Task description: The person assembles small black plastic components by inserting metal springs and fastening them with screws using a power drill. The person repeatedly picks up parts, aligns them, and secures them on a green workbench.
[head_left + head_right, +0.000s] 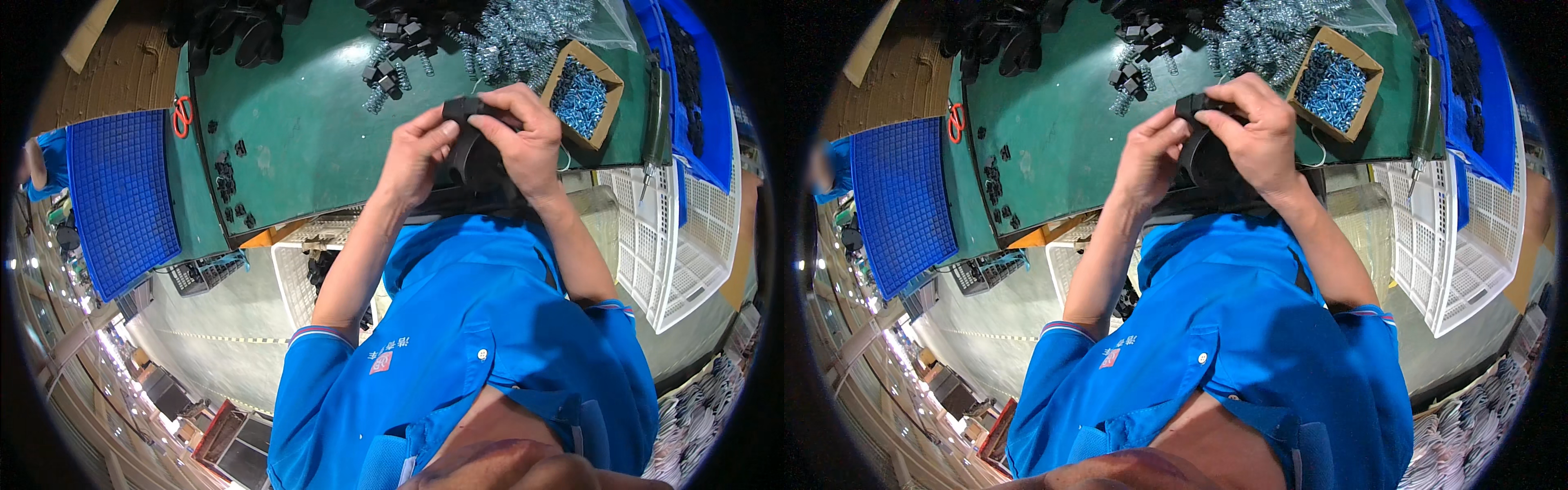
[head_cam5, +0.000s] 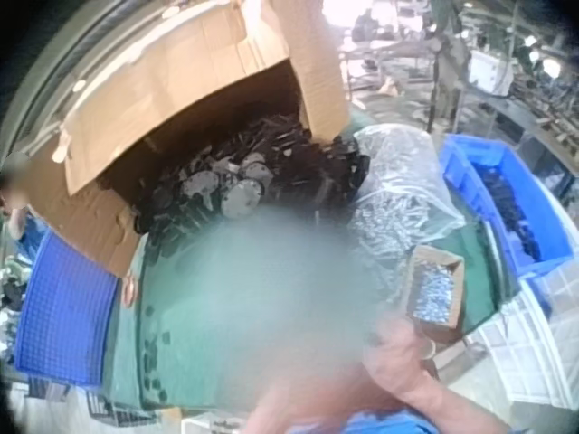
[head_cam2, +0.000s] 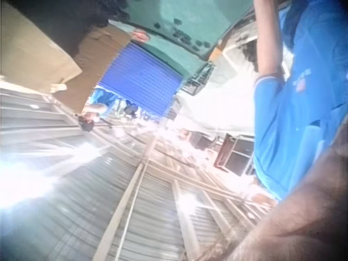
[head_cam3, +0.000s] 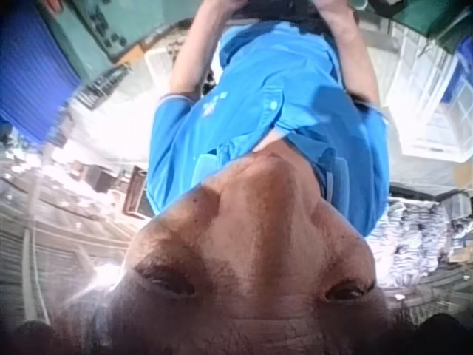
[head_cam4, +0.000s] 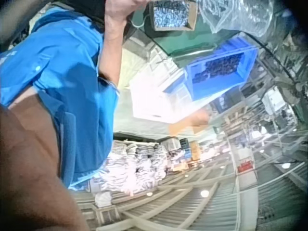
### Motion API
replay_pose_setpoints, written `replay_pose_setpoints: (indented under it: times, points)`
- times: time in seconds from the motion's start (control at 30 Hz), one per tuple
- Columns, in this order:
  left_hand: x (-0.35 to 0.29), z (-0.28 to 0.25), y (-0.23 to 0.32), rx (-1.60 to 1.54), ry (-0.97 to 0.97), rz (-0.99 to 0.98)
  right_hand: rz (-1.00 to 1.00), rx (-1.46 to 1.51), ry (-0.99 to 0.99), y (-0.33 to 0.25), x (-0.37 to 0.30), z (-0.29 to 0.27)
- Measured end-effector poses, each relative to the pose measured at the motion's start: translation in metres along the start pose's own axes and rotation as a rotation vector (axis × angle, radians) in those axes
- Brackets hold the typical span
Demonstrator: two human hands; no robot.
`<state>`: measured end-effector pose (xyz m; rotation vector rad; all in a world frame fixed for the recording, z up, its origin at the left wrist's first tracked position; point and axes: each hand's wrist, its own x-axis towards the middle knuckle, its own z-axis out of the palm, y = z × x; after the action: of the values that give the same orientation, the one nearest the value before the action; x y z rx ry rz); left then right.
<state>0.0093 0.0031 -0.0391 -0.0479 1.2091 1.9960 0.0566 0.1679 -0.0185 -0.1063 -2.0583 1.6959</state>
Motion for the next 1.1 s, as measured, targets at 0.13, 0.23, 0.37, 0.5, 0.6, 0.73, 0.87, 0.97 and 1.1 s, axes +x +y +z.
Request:
replay_pose_setpoints:
  times: [0.13, 0.23, 0.37, 0.5, 0.6, 0.73, 0.87, 0.97, 1.1]
  points:
    - [-0.002, 0.007, -0.02, 0.026, 0.14, 0.183, 0.074, 0.053, 0.04, -0.005, -0.011, 0.005]
    - [-0.012, 0.014, -0.012, -0.097, 0.109, 0.149, 0.072, 0.097, 0.026, 0.0, -0.014, 0.004]
    - [-0.017, 0.014, 0.015, 0.329, 0.145, 0.172, 0.048, 0.022, -0.097, -0.006, -0.011, -0.007]
    - [-0.002, 0.02, 0.049, 1.259, 0.084, 0.574, -0.047, -0.139, -0.096, 0.019, -0.015, -0.004]
    - [0.015, 0.009, 0.032, 1.609, -0.043, 0.751, -0.05, -0.487, -0.08, 0.046, -0.024, 0.003]
    - [0.024, -0.011, 0.005, 1.63, 0.093, 0.848, -0.04, -0.648, -0.101, 0.05, -0.029, 0.008]
    - [0.022, -0.015, 0.01, 1.572, -0.042, 0.648, -0.068, -0.635, -0.128, 0.052, -0.028, 0.004]
    - [0.022, -0.008, 0.012, 1.614, -0.055, 0.557, -0.089, -0.627, -0.16, 0.054, -0.027, 0.003]
    - [0.02, 0.004, 0.011, 1.806, -0.019, 0.662, -0.107, -0.654, -0.212, 0.057, -0.025, -0.002]
